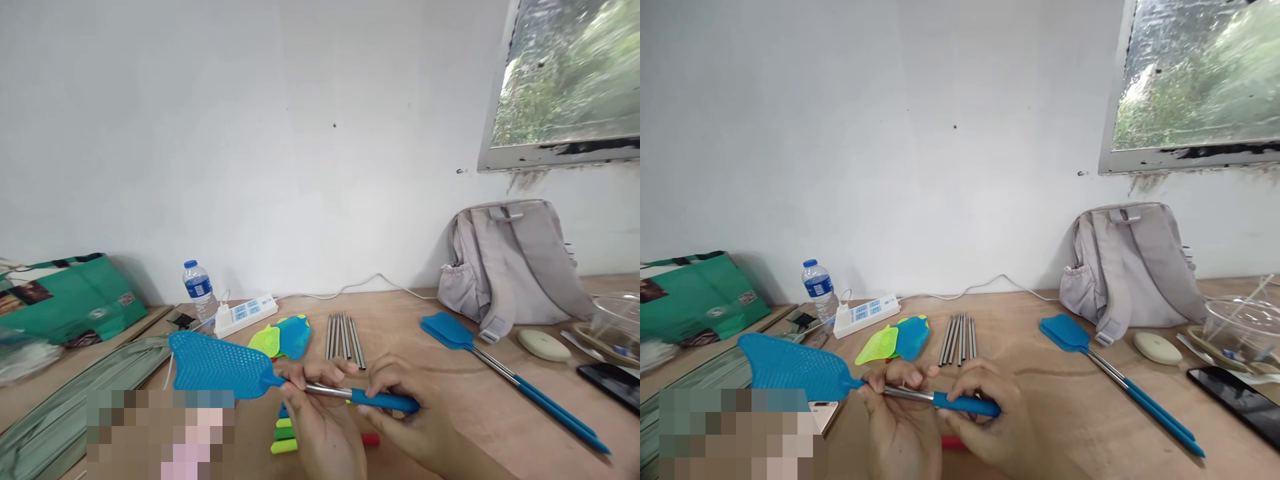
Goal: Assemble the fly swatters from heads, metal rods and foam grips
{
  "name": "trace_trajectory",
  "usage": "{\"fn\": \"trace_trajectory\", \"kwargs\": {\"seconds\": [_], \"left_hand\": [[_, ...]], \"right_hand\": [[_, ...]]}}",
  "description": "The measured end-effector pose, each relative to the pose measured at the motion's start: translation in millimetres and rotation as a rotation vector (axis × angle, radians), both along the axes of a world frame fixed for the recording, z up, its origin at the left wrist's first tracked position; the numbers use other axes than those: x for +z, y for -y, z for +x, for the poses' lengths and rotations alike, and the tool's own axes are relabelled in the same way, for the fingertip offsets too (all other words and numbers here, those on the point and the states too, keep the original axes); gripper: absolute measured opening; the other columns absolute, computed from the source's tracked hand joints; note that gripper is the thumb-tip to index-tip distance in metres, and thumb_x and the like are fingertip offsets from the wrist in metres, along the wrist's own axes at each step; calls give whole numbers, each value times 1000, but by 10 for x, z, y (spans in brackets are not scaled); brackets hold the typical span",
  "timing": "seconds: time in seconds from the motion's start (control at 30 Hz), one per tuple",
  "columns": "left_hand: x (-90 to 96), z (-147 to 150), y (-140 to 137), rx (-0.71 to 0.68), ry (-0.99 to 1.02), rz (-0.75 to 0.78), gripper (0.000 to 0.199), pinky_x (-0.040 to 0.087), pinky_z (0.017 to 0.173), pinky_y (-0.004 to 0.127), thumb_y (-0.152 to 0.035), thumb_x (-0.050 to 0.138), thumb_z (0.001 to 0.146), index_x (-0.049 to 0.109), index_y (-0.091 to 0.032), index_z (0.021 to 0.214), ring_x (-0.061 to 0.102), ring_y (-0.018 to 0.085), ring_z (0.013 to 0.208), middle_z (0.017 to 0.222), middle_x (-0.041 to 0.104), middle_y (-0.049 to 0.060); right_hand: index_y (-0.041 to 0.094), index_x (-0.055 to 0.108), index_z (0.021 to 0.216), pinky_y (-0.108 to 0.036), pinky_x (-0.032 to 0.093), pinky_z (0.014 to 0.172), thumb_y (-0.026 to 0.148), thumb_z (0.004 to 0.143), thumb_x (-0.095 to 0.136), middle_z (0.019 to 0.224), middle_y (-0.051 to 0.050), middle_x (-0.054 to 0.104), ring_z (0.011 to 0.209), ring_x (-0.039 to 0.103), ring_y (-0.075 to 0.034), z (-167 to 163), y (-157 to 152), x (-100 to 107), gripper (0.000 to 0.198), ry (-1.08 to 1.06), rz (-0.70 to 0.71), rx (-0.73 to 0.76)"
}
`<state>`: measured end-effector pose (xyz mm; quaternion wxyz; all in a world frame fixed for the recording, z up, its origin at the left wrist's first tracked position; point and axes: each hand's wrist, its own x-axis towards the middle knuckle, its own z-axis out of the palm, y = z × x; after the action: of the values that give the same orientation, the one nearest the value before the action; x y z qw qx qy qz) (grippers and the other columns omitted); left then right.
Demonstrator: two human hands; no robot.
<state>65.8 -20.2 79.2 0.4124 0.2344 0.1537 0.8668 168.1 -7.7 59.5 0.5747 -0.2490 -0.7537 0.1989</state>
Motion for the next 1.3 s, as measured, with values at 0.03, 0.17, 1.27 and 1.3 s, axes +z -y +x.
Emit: {"fn": "trace_trajectory", "kwargs": {"seconds": [0.03, 0.17, 1.27, 1.3], "left_hand": [[-1, 13, 5, 7, -1, -3, 33, 50, 60, 26, -52, 56, 74, 43, -23, 68, 57, 13, 54, 53, 53, -7], [-34, 45, -2, -16, -15, -60, 35, 48, 59, 25, -56, 56, 72, 42, -24, 67, 56, 12, 54, 53, 52, -8], [101, -350, -510, -430, -411, -307, 34, 50, 75, 35, -35, 74, 60, 65, -12, 83, 65, 21, 77, 85, 69, 8], [98, -337, -502, -428, -435, -308, 33, 51, 74, 35, -34, 75, 59, 66, -12, 81, 65, 21, 76, 82, 69, 8]], "right_hand": [[20, 56, 75, -22, 43, 54, 12, 67, 66, 66, 0, 55, 60, 55, -11, -8, 8, 3, 14, -12, 0, -4], [19, 57, 70, -21, 42, 49, 18, 67, 67, 61, 0, 54, 55, 52, -11, -32, 17, 4, 10, -26, -18, -47], [22, 45, 104, -28, 43, 65, 28, 90, 32, 77, -2, 57, 72, 54, -16, 96, -208, -24, 20, 329, -300, -104], [22, 45, 106, -29, 43, 68, 30, 90, 31, 80, -3, 57, 75, 54, -17, 85, -202, -17, 23, 305, -308, -69]]}}
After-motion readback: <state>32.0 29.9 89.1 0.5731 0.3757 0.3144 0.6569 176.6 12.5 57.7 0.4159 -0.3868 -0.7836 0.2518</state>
